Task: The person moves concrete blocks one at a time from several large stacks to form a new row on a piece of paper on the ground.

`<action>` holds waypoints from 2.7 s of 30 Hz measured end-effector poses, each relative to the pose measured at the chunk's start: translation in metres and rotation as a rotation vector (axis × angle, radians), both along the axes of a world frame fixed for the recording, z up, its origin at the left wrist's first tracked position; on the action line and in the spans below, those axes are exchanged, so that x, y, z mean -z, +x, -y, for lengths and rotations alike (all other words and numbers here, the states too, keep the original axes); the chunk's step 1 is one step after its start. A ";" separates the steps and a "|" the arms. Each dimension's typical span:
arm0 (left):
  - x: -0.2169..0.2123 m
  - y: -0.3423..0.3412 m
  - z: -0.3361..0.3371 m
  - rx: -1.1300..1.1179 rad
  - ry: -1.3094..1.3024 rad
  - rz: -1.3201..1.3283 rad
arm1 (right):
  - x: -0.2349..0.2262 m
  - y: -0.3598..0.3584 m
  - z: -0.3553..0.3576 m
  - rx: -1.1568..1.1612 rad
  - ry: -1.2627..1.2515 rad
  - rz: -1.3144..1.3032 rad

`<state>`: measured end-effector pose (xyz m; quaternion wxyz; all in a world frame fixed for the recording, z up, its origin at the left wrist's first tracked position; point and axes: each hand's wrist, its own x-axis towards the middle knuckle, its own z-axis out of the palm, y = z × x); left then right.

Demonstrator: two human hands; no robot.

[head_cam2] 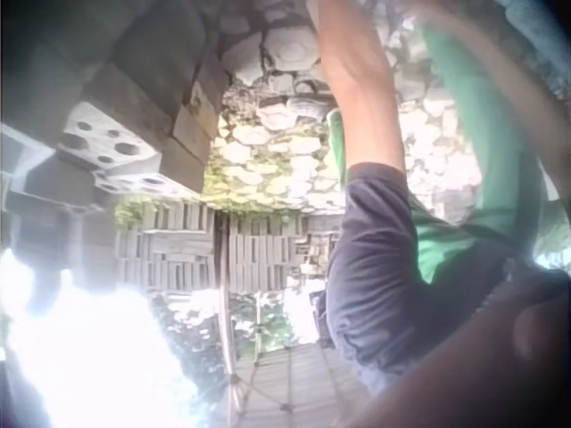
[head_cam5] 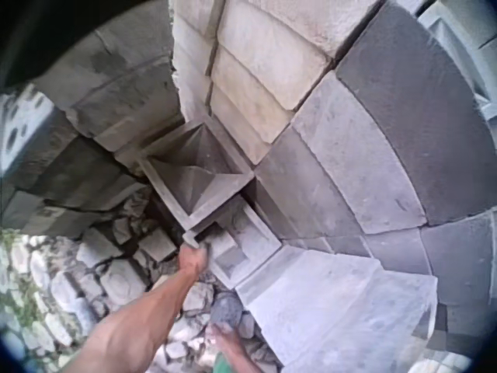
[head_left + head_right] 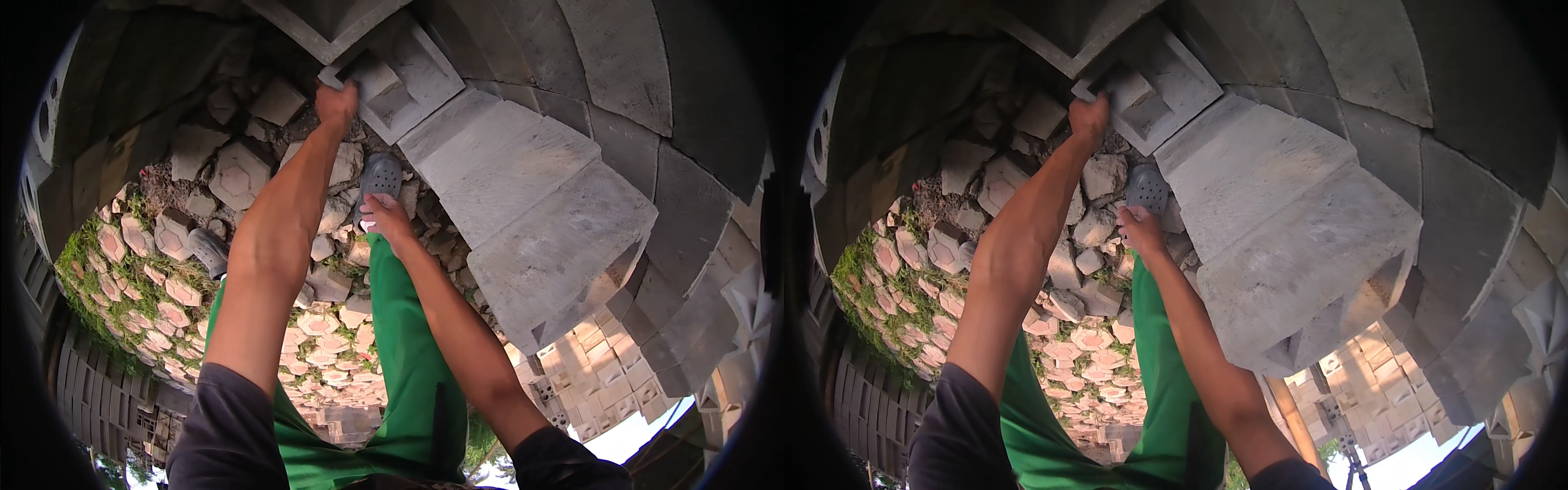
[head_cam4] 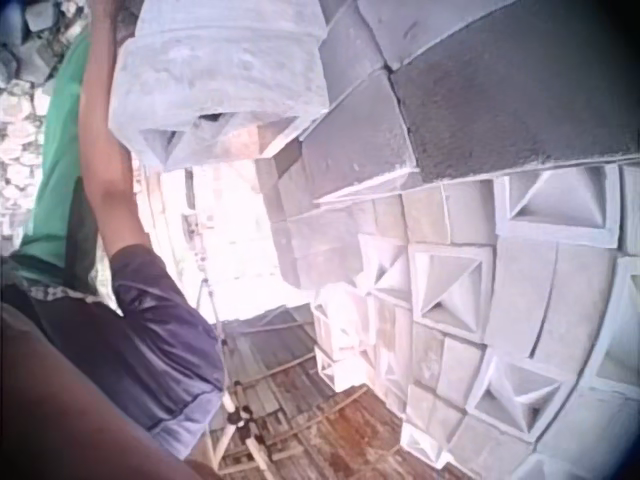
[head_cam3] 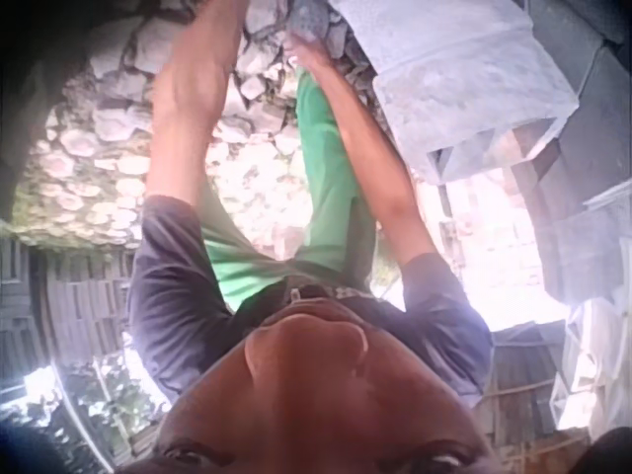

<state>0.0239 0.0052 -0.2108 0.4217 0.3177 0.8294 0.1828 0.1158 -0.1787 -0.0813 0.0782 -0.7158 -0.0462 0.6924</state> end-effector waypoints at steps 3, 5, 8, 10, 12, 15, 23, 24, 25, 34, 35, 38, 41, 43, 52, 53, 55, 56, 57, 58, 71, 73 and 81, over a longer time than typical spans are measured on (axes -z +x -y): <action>-0.022 0.004 0.010 0.016 -0.077 -0.026 | -0.009 0.003 0.001 0.002 0.038 0.028; -0.037 0.005 0.014 0.045 -0.062 -0.074 | -0.003 0.004 0.000 -0.038 0.145 0.098; -0.052 -0.022 0.031 0.054 -0.060 -0.164 | -0.036 -0.012 -0.037 -0.237 0.325 0.214; -0.061 -0.037 0.038 0.093 -0.116 -0.195 | -0.060 -0.015 -0.065 -0.385 0.405 0.289; -0.078 -0.044 0.048 0.090 -0.098 -0.217 | -0.059 -0.016 -0.082 -0.306 0.752 0.416; -0.102 -0.061 0.067 0.088 -0.074 -0.217 | -0.053 -0.021 -0.103 -0.299 0.980 0.560; -0.205 -0.127 0.132 0.064 -0.185 -0.256 | -0.027 -0.036 -0.139 -0.520 0.578 0.449; -0.223 -0.131 0.136 0.058 -0.149 -0.200 | -0.002 -0.024 -0.136 -0.445 0.656 0.447; -0.235 -0.149 0.151 0.052 -0.151 -0.218 | 0.002 -0.028 -0.140 -0.447 0.552 0.190; -0.331 -0.301 0.258 0.173 -0.199 -0.191 | -0.008 -0.203 0.009 0.308 -0.063 -0.640; -0.348 -0.326 0.273 0.103 -0.205 -0.211 | -0.044 -0.220 0.020 0.325 -0.127 -0.648; -0.388 -0.389 0.326 0.103 -0.003 -0.112 | -0.152 -0.269 0.036 0.225 -0.061 -0.513; -0.471 -0.431 0.365 -0.106 -0.005 0.184 | -0.264 -0.299 0.037 -0.175 0.076 -0.294; -0.516 -0.443 0.414 -0.260 0.156 0.252 | -0.346 -0.335 0.038 -0.355 0.131 -0.255; -0.749 -0.551 0.507 -0.696 0.534 -0.148 | -0.579 -0.560 0.059 -0.901 0.722 -0.703; -0.775 -0.569 0.516 -0.697 0.551 -0.160 | -0.610 -0.593 0.066 -0.992 0.835 -0.762; -0.817 -0.596 0.534 -0.765 0.633 -0.259 | -0.660 -0.654 0.082 -1.057 0.877 -0.939; -0.840 -0.609 0.545 -0.764 0.664 -0.334 | -0.677 -0.680 0.085 -1.072 0.850 -1.033; -0.856 -0.620 0.555 -0.760 0.696 -0.397 | -0.697 -0.701 0.088 -1.088 0.823 -1.113; -0.862 -0.628 0.571 -0.715 0.689 -0.380 | -0.724 -0.723 0.098 -1.076 0.743 -1.220; -0.850 -0.858 0.563 -1.212 1.325 0.225 | -0.770 -0.980 0.115 -1.166 0.422 -1.215; -0.833 -0.883 0.556 -1.409 1.391 0.350 | -0.754 -1.023 0.115 -1.303 0.558 -0.916; -0.815 -1.015 0.583 -1.745 1.548 0.380 | -0.799 -1.230 0.165 -1.772 0.454 -0.960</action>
